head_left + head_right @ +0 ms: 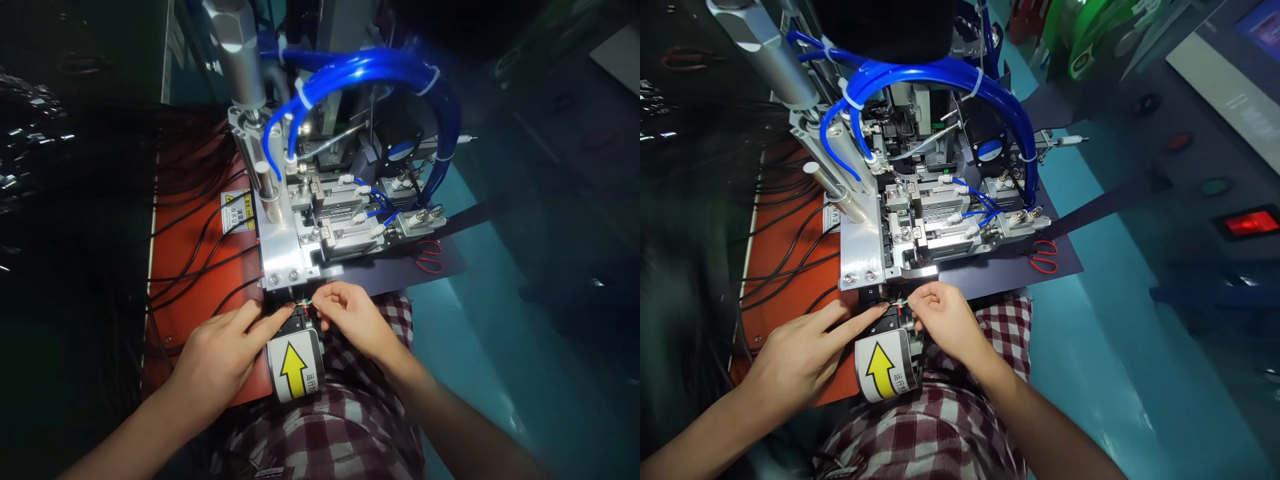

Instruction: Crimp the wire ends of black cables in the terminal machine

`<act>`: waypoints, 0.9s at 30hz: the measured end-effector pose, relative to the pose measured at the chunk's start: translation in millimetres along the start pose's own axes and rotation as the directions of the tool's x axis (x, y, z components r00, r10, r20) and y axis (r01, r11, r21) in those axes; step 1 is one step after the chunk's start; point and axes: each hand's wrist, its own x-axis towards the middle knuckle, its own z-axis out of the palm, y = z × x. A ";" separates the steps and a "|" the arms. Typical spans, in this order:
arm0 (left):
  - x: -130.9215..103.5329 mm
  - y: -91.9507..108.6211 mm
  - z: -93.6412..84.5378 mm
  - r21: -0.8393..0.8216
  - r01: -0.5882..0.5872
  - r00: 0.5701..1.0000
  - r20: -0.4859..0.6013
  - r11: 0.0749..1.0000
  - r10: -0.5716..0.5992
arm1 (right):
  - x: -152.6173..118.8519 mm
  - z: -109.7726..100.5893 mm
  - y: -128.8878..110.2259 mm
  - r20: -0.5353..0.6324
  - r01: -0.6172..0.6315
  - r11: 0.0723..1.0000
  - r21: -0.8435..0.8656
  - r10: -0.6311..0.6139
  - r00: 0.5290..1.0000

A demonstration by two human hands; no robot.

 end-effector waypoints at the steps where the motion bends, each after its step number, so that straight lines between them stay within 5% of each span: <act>1: 0.2 -0.2 0.5 -0.001 0.003 1.000 0.002 1.000 -0.003 | 0.8 -1.7 4.0 0.010 -0.025 0.997 0.076 0.025 1.000; 9: -1.7 -1.4 3.3 -0.023 0.015 1.000 0.017 1.000 -0.014 | 1.2 -3.2 11.0 0.081 -0.049 0.959 0.281 0.027 0.996; 27: -1.0 -2.7 0.1 -0.069 0.014 1.000 0.004 0.998 -0.013 | -7.8 8.5 4.6 0.040 -0.035 0.976 0.213 0.027 0.999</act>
